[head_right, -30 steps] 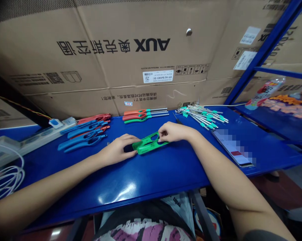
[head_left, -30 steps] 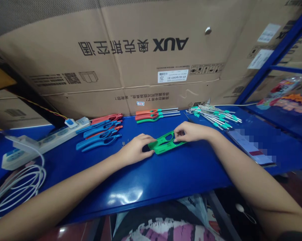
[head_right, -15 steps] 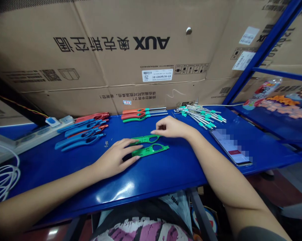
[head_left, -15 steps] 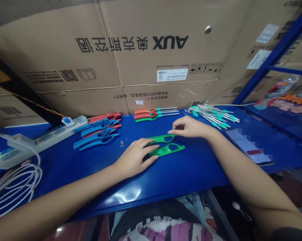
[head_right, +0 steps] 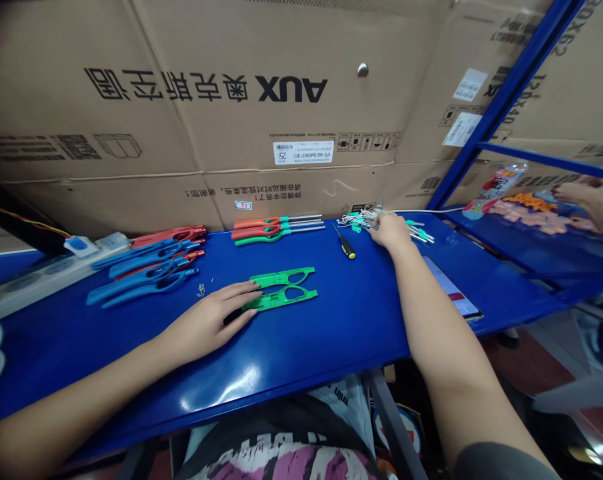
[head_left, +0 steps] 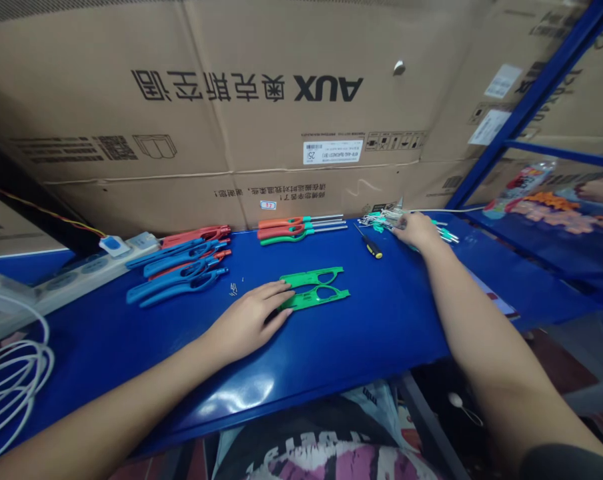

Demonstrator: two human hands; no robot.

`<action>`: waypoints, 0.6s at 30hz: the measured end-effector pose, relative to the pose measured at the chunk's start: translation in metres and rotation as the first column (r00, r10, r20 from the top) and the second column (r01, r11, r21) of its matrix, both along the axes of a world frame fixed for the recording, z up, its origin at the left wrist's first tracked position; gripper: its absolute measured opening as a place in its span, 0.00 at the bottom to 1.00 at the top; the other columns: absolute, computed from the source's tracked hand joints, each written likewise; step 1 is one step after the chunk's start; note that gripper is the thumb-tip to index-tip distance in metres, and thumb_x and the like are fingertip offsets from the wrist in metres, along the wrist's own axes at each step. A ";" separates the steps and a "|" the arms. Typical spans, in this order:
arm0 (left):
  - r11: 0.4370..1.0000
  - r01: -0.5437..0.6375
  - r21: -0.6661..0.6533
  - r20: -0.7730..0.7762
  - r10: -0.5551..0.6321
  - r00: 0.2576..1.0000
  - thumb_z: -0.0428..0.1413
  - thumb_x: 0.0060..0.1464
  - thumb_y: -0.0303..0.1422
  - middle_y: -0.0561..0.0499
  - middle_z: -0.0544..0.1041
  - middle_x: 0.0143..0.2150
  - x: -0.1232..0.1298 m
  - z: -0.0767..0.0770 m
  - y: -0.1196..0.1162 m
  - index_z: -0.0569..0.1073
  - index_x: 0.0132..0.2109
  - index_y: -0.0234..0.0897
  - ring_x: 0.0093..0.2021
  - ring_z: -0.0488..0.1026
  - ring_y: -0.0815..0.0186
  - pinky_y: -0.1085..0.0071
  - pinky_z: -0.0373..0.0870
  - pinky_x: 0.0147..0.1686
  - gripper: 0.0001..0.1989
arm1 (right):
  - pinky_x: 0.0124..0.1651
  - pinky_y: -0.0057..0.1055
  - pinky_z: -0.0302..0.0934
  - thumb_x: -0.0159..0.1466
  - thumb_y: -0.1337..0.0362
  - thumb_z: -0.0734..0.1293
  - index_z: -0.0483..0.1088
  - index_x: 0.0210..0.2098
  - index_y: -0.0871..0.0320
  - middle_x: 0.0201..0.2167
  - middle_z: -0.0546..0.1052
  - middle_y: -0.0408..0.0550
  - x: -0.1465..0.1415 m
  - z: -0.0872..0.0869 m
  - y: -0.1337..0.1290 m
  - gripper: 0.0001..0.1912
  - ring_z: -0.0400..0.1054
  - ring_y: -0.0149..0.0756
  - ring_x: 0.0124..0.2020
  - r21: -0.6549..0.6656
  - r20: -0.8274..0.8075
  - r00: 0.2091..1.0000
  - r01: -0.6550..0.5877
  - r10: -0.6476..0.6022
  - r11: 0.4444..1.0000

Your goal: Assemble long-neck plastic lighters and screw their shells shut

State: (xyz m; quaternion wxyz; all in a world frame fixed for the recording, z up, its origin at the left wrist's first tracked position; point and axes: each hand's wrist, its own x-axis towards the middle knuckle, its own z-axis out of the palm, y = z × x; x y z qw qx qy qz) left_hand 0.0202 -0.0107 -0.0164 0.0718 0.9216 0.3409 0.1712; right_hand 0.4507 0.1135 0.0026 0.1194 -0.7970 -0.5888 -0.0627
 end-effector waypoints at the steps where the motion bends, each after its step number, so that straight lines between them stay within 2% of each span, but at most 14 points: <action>1: 1.000 0.007 0.000 -0.003 -0.007 1.000 0.49 0.69 0.37 0.41 0.74 0.62 -0.001 0.000 0.001 0.74 0.60 0.36 0.64 0.71 0.54 0.54 0.69 0.64 0.19 | 0.48 0.39 0.63 0.59 0.64 0.69 0.76 0.39 0.60 0.44 0.77 0.60 0.001 -0.004 0.001 0.10 0.71 0.50 0.44 0.009 -0.012 1.000 -0.005 0.005 1.000; 5: 1.000 0.031 -0.008 -0.017 -0.031 0.999 0.50 0.69 0.37 0.42 0.76 0.61 -0.005 0.002 0.004 0.74 0.60 0.35 0.64 0.71 0.54 0.54 0.68 0.65 0.19 | 0.45 0.36 0.63 0.59 0.66 0.68 0.74 0.35 0.60 0.41 0.77 0.57 0.001 -0.009 0.004 0.05 0.71 0.46 0.41 0.071 -0.061 0.998 -0.027 0.031 0.997; 13: 0.999 0.033 -0.023 -0.018 -0.033 0.999 0.50 0.69 0.36 0.41 0.76 0.61 -0.007 0.002 0.004 0.74 0.61 0.34 0.64 0.71 0.53 0.53 0.69 0.64 0.19 | 0.44 0.37 0.61 0.64 0.64 0.64 0.68 0.42 0.57 0.42 0.78 0.58 -0.009 0.011 -0.004 0.07 0.71 0.49 0.43 0.265 -0.107 0.987 -0.087 0.119 0.960; 18: 0.999 0.045 -0.011 -0.019 -0.045 0.999 0.49 0.69 0.36 0.42 0.76 0.61 -0.008 0.002 0.006 0.74 0.61 0.33 0.64 0.71 0.54 0.53 0.69 0.64 0.20 | 0.42 0.37 0.61 0.63 0.63 0.65 0.69 0.40 0.56 0.41 0.79 0.56 -0.014 0.016 -0.007 0.06 0.72 0.48 0.43 0.277 -0.101 0.980 -0.141 0.174 0.951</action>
